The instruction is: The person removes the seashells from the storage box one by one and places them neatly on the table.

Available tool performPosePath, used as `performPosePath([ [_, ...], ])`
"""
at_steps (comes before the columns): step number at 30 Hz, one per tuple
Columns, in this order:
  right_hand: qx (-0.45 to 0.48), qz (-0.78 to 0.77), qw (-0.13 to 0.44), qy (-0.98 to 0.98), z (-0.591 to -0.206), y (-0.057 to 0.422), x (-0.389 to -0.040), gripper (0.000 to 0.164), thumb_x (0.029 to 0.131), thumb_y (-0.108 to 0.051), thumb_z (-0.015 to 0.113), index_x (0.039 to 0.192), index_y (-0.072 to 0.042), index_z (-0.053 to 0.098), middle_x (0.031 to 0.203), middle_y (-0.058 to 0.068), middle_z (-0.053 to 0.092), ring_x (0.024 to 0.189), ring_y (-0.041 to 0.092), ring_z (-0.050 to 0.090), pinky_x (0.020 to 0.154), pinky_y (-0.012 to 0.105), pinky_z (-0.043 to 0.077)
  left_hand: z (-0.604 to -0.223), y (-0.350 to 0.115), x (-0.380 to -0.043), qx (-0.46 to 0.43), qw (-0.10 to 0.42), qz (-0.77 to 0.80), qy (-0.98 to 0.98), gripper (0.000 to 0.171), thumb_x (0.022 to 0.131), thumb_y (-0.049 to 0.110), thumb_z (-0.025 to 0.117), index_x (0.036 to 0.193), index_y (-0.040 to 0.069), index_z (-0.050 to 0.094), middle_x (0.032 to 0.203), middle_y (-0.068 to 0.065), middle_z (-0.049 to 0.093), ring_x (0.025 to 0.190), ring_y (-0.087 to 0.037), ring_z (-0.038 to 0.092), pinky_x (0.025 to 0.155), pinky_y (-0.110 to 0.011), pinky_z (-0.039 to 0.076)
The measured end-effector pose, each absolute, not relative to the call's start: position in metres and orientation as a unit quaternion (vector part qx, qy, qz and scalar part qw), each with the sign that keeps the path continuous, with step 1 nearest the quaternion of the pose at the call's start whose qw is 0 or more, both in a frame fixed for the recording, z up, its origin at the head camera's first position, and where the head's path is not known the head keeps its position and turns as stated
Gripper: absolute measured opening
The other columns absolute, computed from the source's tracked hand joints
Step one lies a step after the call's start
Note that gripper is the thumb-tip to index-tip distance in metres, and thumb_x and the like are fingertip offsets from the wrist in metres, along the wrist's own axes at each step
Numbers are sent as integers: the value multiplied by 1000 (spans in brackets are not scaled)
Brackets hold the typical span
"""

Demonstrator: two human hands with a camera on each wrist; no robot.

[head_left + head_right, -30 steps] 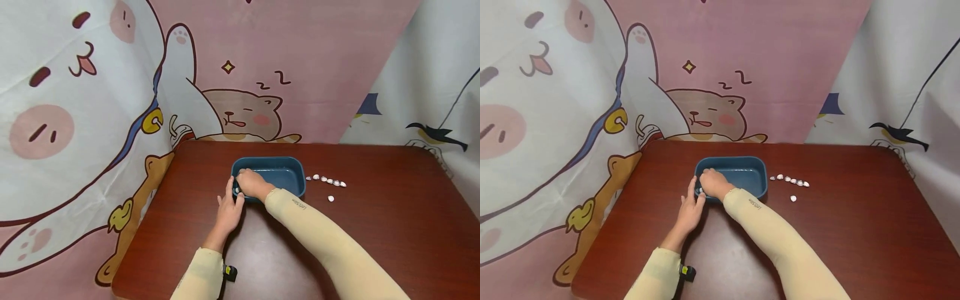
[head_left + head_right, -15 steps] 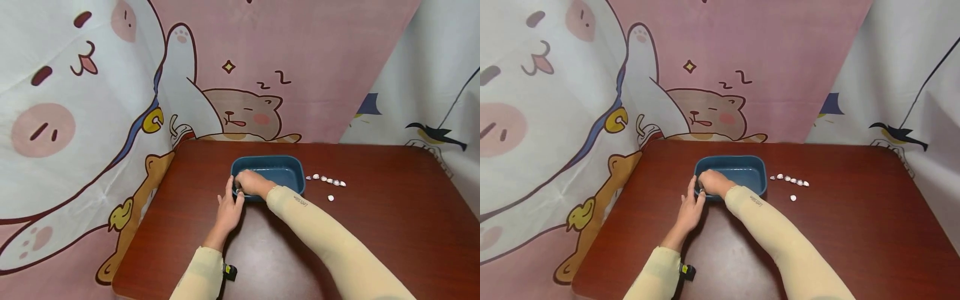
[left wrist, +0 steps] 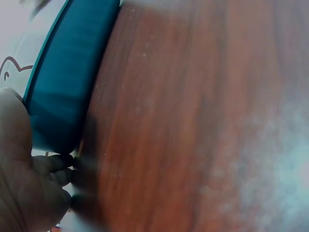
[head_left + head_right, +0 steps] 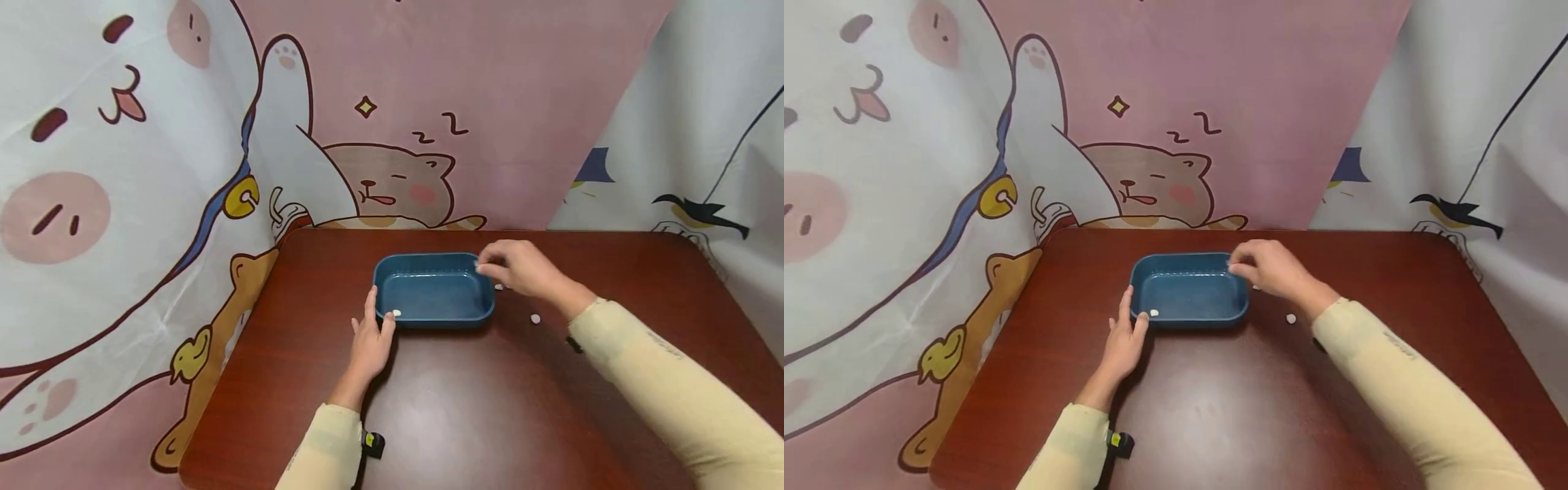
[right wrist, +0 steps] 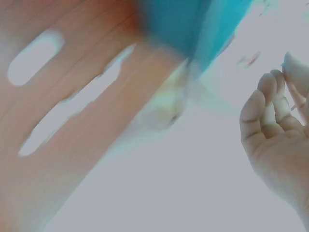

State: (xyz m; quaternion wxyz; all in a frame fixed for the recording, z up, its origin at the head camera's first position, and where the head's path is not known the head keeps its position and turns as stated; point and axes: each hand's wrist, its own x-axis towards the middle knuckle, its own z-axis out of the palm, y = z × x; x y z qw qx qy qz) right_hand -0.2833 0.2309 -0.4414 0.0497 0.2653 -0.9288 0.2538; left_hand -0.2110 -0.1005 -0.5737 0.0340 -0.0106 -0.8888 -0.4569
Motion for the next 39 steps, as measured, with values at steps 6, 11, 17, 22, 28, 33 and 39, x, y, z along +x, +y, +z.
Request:
performPosePath([
  [6, 209, 145, 79, -964, -475, 348, -262, 6, 94, -15, 83, 95, -18, 78, 92, -2, 77, 81, 17, 69, 70, 44, 57, -572, -101, -211, -13, 59, -454, -889, 70, 110, 53, 42, 172, 34, 16, 174, -9, 38, 138, -54, 59, 130, -74, 2],
  [11, 234, 96, 78, -964, -508, 385, -249, 12, 89, -10, 85, 94, -18, 78, 93, -2, 77, 84, 22, 75, 70, 47, 60, -580, -100, -211, -15, 54, -446, -893, 70, 111, 55, 41, 172, 36, 14, 174, -8, 38, 142, -51, 57, 130, -74, 2],
  [17, 244, 77, 73, -964, -521, 394, -252, 15, 87, -7, 84, 96, -18, 80, 94, -1, 76, 85, 22, 75, 73, 48, 62, -586, -103, -213, -19, 54, -449, -891, 71, 110, 56, 43, 172, 39, 14, 174, -7, 38, 146, -47, 54, 131, -73, 3],
  [22, 256, 74, 85, -960, -524, 395, -257, 16, 86, -6, 85, 94, -18, 80, 90, -3, 74, 80, 20, 74, 69, 46, 60, -583, -103, -212, -29, 57, -450, -891, 71, 110, 54, 44, 172, 39, 13, 174, -8, 38, 144, -50, 55, 130, -75, 3],
  [28, 249, 73, 88, -962, -526, 395, -259, 13, 87, -8, 85, 95, -17, 80, 94, 0, 77, 84, 25, 76, 70, 50, 61, -577, -100, -210, -25, 51, -457, -887, 71, 110, 54, 44, 172, 38, 13, 174, -9, 37, 145, -55, 52, 129, -76, 5],
  [33, 197, 108, 83, -971, -515, 391, -254, 15, 92, -11, 83, 106, -12, 79, 102, 7, 80, 91, 29, 77, 77, 56, 60, -579, -97, -210, -16, 37, -459, -888, 71, 110, 58, 43, 172, 43, 12, 176, -5, 34, 149, -56, 45, 130, -74, 4],
  [39, 164, 233, 116, -951, -468, 313, -261, 18, 101, -17, 75, 117, -9, 76, 108, 11, 80, 92, 30, 75, 78, 53, 58, -582, -99, -211, -34, 71, -457, -886, 71, 111, 54, 42, 173, 32, 15, 174, -11, 38, 143, -55, 53, 128, -77, 4],
])
